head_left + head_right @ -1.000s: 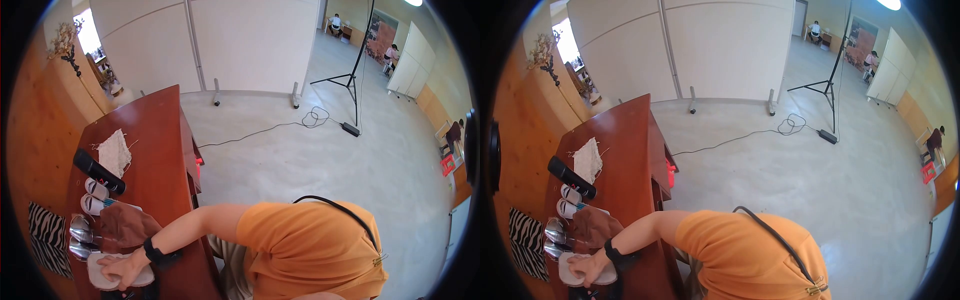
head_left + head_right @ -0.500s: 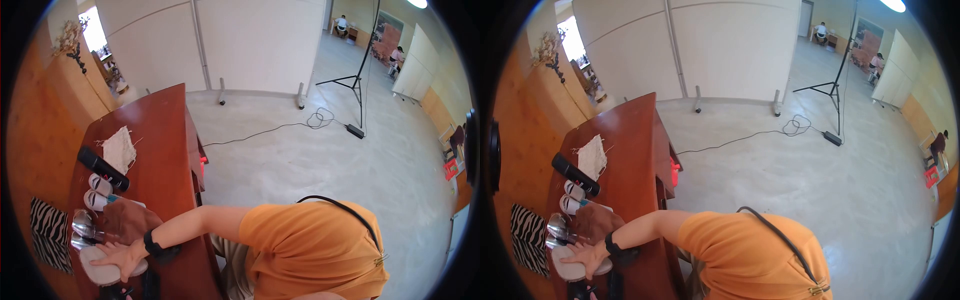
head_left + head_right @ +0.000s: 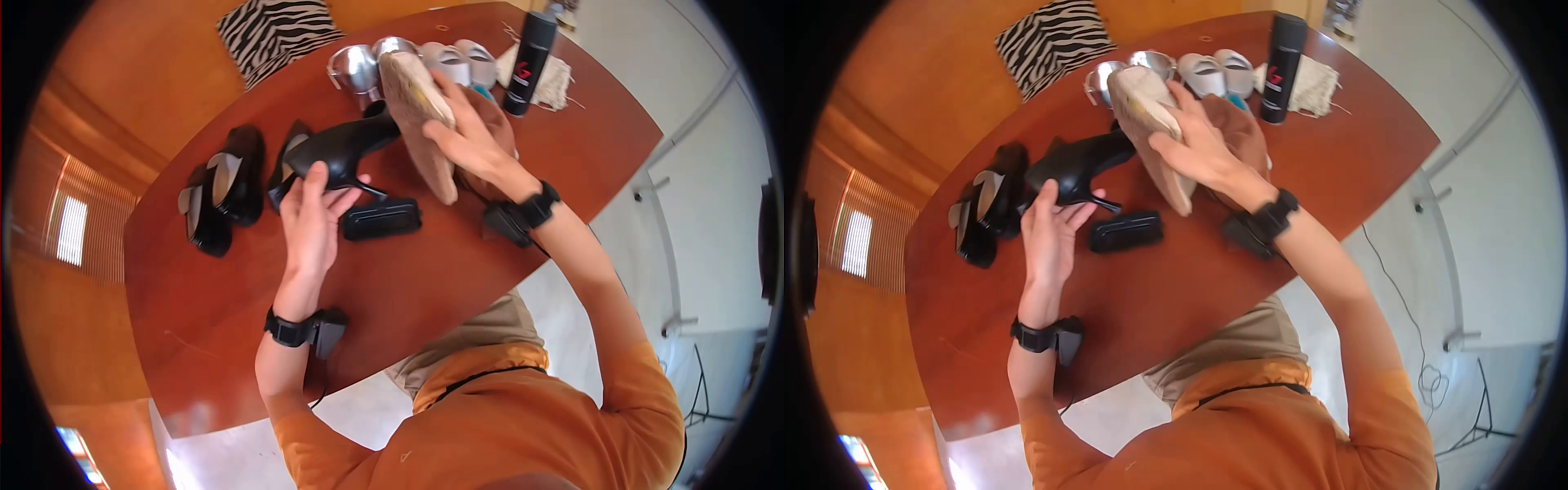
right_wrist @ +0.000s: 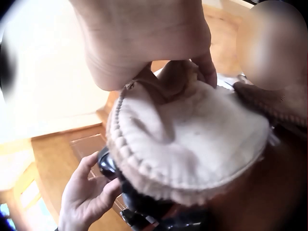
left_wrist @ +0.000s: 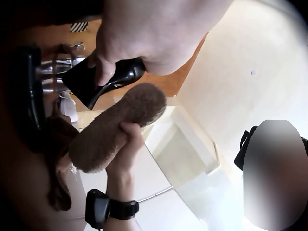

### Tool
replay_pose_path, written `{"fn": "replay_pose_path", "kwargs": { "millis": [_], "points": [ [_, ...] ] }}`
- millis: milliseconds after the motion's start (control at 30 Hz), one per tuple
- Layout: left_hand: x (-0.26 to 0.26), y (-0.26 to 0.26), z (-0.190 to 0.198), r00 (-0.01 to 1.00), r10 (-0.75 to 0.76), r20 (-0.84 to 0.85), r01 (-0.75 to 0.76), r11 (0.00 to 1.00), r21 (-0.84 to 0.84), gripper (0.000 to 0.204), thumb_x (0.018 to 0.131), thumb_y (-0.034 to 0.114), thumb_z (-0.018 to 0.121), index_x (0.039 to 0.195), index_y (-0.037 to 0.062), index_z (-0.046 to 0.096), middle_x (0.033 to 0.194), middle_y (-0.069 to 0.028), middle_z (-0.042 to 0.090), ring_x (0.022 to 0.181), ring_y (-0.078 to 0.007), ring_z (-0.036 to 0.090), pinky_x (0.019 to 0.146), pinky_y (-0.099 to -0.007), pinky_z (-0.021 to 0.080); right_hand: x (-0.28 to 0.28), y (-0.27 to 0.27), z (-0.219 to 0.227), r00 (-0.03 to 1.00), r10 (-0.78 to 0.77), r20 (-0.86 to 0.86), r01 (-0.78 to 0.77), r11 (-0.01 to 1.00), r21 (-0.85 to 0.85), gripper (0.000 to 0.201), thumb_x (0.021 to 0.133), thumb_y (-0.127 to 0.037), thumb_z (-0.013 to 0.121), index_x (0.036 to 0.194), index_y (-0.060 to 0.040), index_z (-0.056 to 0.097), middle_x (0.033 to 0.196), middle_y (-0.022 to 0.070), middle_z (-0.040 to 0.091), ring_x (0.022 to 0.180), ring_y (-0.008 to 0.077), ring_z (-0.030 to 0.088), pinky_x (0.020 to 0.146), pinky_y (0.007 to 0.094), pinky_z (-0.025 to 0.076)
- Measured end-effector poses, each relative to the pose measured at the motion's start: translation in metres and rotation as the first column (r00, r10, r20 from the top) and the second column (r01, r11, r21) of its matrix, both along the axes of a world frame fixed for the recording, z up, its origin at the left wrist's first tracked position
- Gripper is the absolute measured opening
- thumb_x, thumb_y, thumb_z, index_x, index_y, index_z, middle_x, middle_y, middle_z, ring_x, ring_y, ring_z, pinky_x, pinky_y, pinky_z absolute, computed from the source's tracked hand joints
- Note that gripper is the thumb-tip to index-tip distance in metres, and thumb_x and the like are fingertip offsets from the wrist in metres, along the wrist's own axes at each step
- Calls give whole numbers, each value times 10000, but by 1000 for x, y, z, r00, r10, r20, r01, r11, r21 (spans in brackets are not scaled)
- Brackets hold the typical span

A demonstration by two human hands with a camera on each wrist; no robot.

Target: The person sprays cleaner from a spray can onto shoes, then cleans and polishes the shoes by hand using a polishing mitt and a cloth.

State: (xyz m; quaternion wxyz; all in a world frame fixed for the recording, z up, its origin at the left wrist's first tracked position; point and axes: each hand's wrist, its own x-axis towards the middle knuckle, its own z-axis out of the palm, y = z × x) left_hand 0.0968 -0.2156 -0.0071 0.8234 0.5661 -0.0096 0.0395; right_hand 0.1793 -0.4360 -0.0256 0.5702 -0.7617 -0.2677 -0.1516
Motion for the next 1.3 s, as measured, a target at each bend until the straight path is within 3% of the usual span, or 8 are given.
{"fn": "replay_pose_path", "kwargs": {
  "millis": [67, 167, 400, 600, 767, 867, 1067, 1300],
  "points": [
    [1, -3, -1, 1000, -6, 9, 6, 1000, -26, 349, 925, 243, 477, 1070, -72, 513, 1006, -148, 613, 891, -290, 632, 797, -350, 523, -36, 11, 37, 935, -54, 351, 198, 900, -388, 557, 657, -141, 569, 1212, -168, 539, 1399, 178, 273, 1092, 371, 408, 850, 409, 471],
    [0, -3, -14, 993, 50, 108, -50, 999, 1, 367, 932, 249, 465, 1135, -56, 440, 1060, -149, 580, 859, -246, 636, 787, -332, 528, -72, 44, 40, 872, 70, 484, 231, 814, -533, 610, 595, -82, 540, 1193, -196, 558, 1405, 64, 329, 879, 309, 455, 737, 367, 503],
    [-10, 8, 13, 995, -4, 98, -1, 999, 53, 396, 940, 262, 392, 1074, -97, 494, 1042, -190, 589, 910, -326, 622, 797, -358, 525, -31, 13, 24, 895, -311, 321, 438, 753, -491, 565, 666, -129, 529, 1227, -193, 516, 1391, 63, 342, 902, 334, 470, 694, 397, 525],
    [-7, 7, 6, 993, -62, 104, 77, 986, -147, 348, 921, 216, 465, 1095, -85, 447, 1046, -186, 583, 872, -304, 638, 754, -338, 548, -78, 30, 51, 857, 11, 516, 295, 809, -508, 627, 617, -136, 562, 1235, -222, 505, 1404, 84, 315, 899, 341, 461, 695, 388, 516],
    [-9, 16, 12, 958, -172, 229, 160, 985, 69, 423, 904, 226, 504, 1165, -99, 428, 1066, -205, 574, 877, -337, 632, 748, -354, 552, -24, -16, 37, 911, -388, 142, 412, 831, -373, 502, 714, -168, 484, 1209, -98, 525, 1364, 124, 385, 1091, 397, 435, 953, 428, 377],
    [-8, 20, 14, 935, -218, 278, 199, 975, 98, 441, 886, 216, 541, 1175, -96, 426, 1073, -210, 570, 894, -350, 624, 768, -385, 545, -7, -31, 27, 929, -367, 55, 369, 896, -247, 507, 742, -193, 468, 1231, -63, 493, 1394, 119, 340, 1206, 371, 377, 1023, 413, 302],
    [-7, 17, 6, 917, -183, 354, 96, 963, 251, 348, 845, 31, 564, 1158, -73, 454, 1067, -122, 572, 931, -183, 579, 812, -309, 498, -17, -17, 39, 960, -281, -14, 269, 930, -252, 530, 736, -198, 474, 1243, -44, 476, 1404, 126, 317, 1237, 390, 335, 1026, 439, 282],
    [-2, 20, 3, 959, -139, 247, 52, 943, 330, 338, 836, -8, 557, 1158, -54, 466, 1016, -53, 565, 891, -100, 525, 780, -258, 453, 5, -21, 17, 946, -206, -251, 185, 977, -104, 565, 768, -225, 468, 1270, 27, 403, 1209, 220, 505, 1145, 312, 472, 975, 349, 340]
  ]
}}
